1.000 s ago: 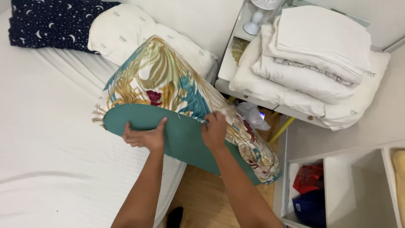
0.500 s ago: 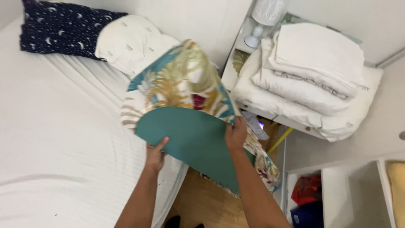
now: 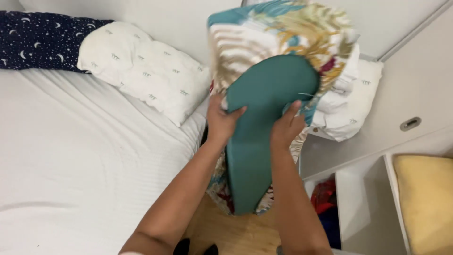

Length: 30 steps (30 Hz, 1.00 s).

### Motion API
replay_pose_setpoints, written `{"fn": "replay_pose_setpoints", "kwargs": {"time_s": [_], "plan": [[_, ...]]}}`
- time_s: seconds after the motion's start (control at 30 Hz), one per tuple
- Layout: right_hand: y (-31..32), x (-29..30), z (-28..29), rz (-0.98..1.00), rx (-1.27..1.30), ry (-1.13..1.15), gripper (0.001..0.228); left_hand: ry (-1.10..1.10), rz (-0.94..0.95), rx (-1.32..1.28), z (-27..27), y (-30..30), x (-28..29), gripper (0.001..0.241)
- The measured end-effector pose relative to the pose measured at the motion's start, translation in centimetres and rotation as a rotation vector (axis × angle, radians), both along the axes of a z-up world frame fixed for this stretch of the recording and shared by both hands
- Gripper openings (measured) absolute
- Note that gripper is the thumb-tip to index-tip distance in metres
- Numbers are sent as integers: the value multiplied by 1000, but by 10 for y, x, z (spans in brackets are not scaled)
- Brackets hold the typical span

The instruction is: The person puts a floral-patterned pillowcase onto a long body pillow on a bed. They pull the fabric over the pillow, smooth it out, and tuck the edges to fit the cover securely.

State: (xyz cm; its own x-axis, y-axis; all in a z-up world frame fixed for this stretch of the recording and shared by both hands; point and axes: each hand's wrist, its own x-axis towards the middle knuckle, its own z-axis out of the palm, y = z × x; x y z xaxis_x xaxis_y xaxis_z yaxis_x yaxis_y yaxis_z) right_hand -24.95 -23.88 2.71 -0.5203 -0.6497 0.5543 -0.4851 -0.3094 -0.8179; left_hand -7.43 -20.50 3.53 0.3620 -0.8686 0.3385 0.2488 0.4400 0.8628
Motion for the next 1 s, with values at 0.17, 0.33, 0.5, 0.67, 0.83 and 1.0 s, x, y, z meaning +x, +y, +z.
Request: {"fn": "replay_pose_setpoints", "kwargs": {"time_s": [0.17,0.33,0.5,0.67,0.83,1.0], "plan": [[2,-31,38,79,-125,-241,65,-436,313,-199,41,-27,-42,39],[7,-55,-7,-90,101,-188,54,-420,221,-148,36,-44,-51,35],[11,-65,-53,65,26,-22,71,-968,206,163,73,-16,-28,48],[47,-34,-33,74,195,-270,87,-1039,269,-70,28,-10,-11,39],[89,16,22,-61,-230,257,105,-1047,134,-173,55,8,-17,35],[89,17,-9,252,-39,-40,54,-1035,-208,-36,71,31,-30,27]]}}
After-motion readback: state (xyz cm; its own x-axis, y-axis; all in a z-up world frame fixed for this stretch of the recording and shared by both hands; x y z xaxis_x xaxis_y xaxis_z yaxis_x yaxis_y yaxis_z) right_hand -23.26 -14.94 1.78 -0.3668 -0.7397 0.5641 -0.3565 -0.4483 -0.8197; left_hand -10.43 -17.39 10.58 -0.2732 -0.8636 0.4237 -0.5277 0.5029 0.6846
